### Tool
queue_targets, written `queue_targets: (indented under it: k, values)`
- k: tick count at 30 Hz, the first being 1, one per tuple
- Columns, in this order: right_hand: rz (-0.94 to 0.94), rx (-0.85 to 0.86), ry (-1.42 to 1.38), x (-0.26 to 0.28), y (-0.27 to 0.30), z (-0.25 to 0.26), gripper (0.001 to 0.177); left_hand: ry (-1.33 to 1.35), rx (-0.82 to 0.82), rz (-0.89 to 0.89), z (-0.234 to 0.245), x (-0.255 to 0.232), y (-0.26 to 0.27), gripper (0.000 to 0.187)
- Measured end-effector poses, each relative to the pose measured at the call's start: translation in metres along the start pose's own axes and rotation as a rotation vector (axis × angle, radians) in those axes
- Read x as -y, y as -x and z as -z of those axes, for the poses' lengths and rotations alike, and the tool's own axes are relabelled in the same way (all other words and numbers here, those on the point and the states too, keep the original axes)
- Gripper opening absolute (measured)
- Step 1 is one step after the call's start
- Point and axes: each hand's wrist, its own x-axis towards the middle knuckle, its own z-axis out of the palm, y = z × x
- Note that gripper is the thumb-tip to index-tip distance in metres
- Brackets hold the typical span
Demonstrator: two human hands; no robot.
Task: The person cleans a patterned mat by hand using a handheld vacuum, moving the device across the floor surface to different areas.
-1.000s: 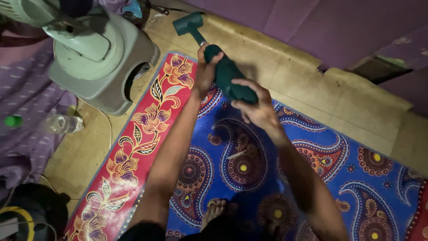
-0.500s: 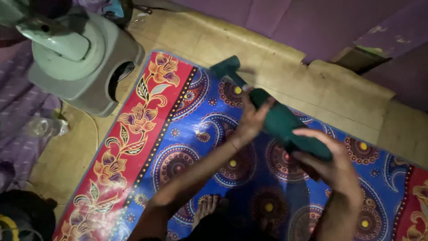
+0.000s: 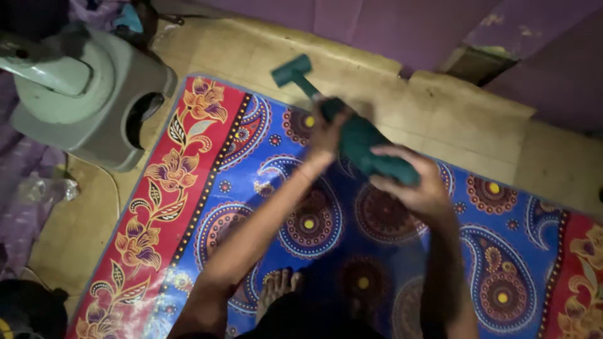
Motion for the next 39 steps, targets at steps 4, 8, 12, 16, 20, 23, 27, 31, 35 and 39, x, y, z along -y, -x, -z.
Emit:
queue_targets:
  k: [4, 8, 12, 16, 20, 23, 27, 31, 35, 39]
  values:
    - [-0.47, -0.285, 0.033, 0.005, 0.116, 0.041, 0.056, 0.294, 0.138, -0.005, -0.093, 0.0, 0.106, 0.044]
    - [-0.506, -0.267, 0.051, -0.008, 0.151, 0.052, 0.058, 0.073, 0.12, -0.07, -0.11, -0.019, 0.137, 0.048]
    - [-0.348, -0.299, -0.13, -0.023, 0.098, 0.026, 0.049, 0.238, 0.187, 0.044, -0.082, -0.012, 0.062, 0.057]
    - [0.152, -0.317, -0.038, -0.03, 0.038, -0.017, 0.045, 0.052, 0.173, 0.037, -0.04, -0.014, 0.007, 0.064]
    - [0.201, -0.354, 0.054, -0.033, 0.052, -0.029, 0.045, 0.137, 0.223, 0.289, -0.034, -0.009, 0.012, 0.069]
    - [-0.307, -0.377, -0.235, -0.025, 0.105, -0.024, 0.05, 0.328, 0.337, 0.09, -0.061, 0.013, 0.06, 0.062]
    - [-0.618, -0.421, -0.151, 0.005, 0.19, -0.011, 0.052, -0.211, 0.336, 0.117, -0.091, 0.022, 0.152, 0.069]
    - [-0.662, -0.473, -0.152, 0.005, 0.185, -0.014, 0.049, 0.029, 0.374, 0.116, -0.101, 0.016, 0.15, 0.075]
    - [-0.219, -0.514, -0.053, -0.019, 0.12, -0.028, 0.045, -0.39, 0.447, 0.182, -0.083, -0.005, 0.066, 0.077]
    - [-0.127, -0.579, -0.178, -0.029, 0.083, -0.042, 0.041, -0.279, 0.478, 0.219, -0.08, -0.021, 0.027, 0.07]
